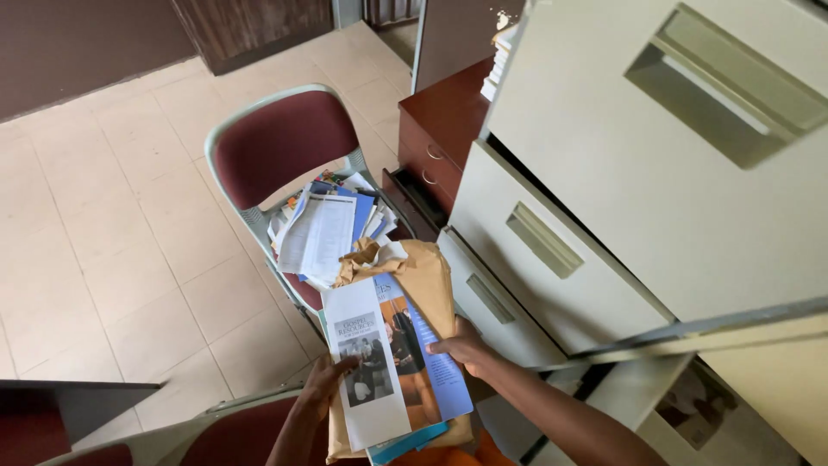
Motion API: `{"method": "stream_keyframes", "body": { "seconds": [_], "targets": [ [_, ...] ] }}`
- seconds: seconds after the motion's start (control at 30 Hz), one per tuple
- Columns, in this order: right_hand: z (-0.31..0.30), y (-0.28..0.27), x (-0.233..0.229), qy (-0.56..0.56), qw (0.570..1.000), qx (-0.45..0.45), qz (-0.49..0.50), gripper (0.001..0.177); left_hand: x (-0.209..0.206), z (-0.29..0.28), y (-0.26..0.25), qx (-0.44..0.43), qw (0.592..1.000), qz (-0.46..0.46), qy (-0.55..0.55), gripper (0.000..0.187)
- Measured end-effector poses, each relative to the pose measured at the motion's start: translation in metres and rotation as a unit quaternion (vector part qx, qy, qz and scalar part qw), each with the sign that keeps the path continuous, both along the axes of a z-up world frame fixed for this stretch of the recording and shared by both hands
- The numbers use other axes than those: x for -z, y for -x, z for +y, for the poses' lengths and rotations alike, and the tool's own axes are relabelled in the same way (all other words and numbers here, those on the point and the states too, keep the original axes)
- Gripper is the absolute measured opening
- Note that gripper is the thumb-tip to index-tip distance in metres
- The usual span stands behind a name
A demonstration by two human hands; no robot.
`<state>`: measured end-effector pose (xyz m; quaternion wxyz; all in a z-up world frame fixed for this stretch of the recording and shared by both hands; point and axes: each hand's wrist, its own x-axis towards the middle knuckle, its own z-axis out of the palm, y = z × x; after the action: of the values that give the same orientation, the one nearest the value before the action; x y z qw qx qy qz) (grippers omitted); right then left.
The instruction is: Searching through and organizing various documents and folders inside a metal filing cabinet.
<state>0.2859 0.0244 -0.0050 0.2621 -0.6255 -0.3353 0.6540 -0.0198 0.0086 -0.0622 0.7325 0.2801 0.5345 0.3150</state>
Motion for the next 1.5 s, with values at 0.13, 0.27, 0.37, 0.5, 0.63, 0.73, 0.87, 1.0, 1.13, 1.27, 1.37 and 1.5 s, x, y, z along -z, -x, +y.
{"method": "stream_keyframes", "body": {
  "seconds": [0.13,0.27,0.37,0.5,0.63,0.73,0.87,1.0,1.13,1.27,1.37,1.5],
  "targets": [
    [0.035,0.033,0.066,0.041,0.998,0.012,-0.038,0.070,0.090,0.032,0.031,-0.003,0.999,0.031,0.016,0.049],
    [0.065,0.059,0.133,0.115,0.988,0.096,-0.035,0.072,0.152,0.080,0.055,0.022,0.991,0.130,-0.028,0.050],
    [0.093,0.078,0.146,0.150,0.979,0.136,-0.029,0.063,0.151,0.134,0.064,0.034,0.979,0.200,-0.017,0.055],
    [0.149,0.102,0.145,0.142,0.983,0.111,-0.036,0.044,0.213,0.226,0.090,0.048,0.946,0.287,-0.143,0.077],
    [0.216,0.121,0.213,0.075,0.983,0.164,0.028,0.047,0.196,0.331,0.105,0.130,0.887,0.403,-0.186,0.064],
    [0.270,0.130,0.254,0.002,0.976,0.206,0.073,0.053,0.172,0.399,0.110,0.127,0.844,0.459,-0.247,0.061],
    [0.308,0.118,0.255,-0.023,0.967,0.201,0.154,0.061,0.143,0.445,0.104,0.143,0.793,0.533,-0.258,0.072],
    [0.278,0.096,0.284,0.016,0.990,0.134,0.046,0.073,0.163,0.427,0.092,0.313,0.652,0.645,-0.248,0.089],
    [0.202,0.072,0.165,-0.016,1.000,0.003,-0.022,0.052,0.219,0.350,0.086,0.393,0.643,0.610,-0.244,0.089],
    [0.123,0.008,0.138,0.021,0.994,-0.103,0.012,0.029,0.219,0.268,0.060,0.438,0.680,0.568,-0.152,0.094],
    [0.067,-0.043,0.102,-0.002,0.988,-0.151,-0.027,0.032,0.224,0.210,0.039,0.380,0.748,0.514,-0.178,0.062],
    [0.009,-0.090,0.039,0.015,0.985,-0.136,-0.106,0.039,0.214,0.157,-0.019,0.278,0.829,0.438,-0.209,0.036]
  ]
}}
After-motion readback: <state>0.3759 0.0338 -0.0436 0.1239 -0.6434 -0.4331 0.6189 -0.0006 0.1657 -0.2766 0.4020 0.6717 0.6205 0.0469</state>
